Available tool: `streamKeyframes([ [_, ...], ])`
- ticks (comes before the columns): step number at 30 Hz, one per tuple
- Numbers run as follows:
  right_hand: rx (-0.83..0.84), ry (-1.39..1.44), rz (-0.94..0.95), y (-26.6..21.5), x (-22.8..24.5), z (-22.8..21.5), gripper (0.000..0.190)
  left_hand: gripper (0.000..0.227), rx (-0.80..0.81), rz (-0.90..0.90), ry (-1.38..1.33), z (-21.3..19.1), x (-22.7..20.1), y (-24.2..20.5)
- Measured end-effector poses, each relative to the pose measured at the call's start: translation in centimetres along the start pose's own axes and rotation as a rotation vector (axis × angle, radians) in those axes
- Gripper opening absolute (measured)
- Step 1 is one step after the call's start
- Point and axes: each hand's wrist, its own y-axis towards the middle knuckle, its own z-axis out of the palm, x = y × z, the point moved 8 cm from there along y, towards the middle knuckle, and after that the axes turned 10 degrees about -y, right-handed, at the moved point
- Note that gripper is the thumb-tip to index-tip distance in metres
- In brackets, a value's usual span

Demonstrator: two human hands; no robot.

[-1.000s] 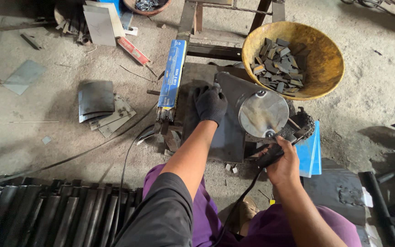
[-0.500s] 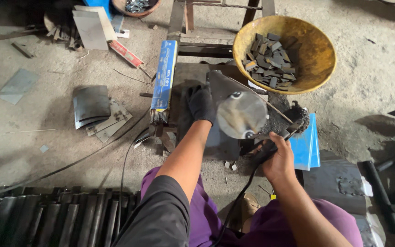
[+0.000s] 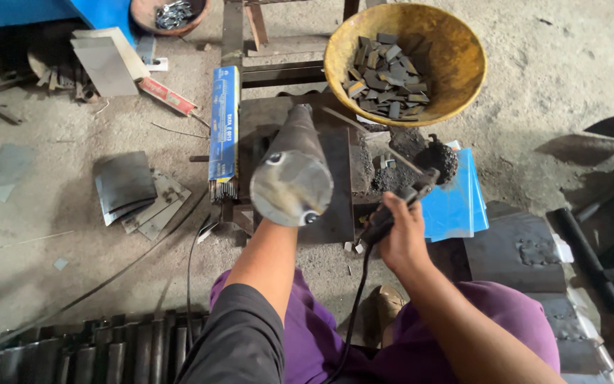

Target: The person sits on the floor and uses a welding torch to join a long metal pipe to a flat metal sheet. They then pick up a metal cone-shaped object and weld it to the same sheet, creating bright sparks during the process.

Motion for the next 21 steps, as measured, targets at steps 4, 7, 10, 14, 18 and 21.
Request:
streamKeyframes([
  [4, 0.031, -0.024, 0.031, -0.6, -1.4, 0.8, 0.035, 0.026, -0.100, -0.069, 0.035, -0.3, 1.6, 0.6],
  [7, 0.041, -0.023, 0.012, -0.7, -1.2, 0.9, 0.037, 0.027, -0.113, -0.072, 0.038, 0.6, 1.2, 1.4],
  [10, 0.049, -0.025, 0.007, -0.9, -1.2, 0.9, 0.039, 0.028, -0.111, -0.058, 0.021, 0.3, 0.0, 2.0],
  [14, 0.062, -0.011, -0.011, -0.9, -1.3, 0.9, 0.041, 0.031, -0.121, 0.007, -0.040, -2.5, -2.7, 2.6],
  [18, 0.065, -0.026, -0.009, -0.9, -1.4, 0.7, 0.042, 0.029, -0.092, -0.013, -0.068, -4.2, -4.2, 3.0],
  [21, 0.080, -0.031, -0.035, -1.0, -1.2, 0.8, 0.041, 0.029, -0.069, -0.044, -0.086, -4.5, -4.3, 3.1],
])
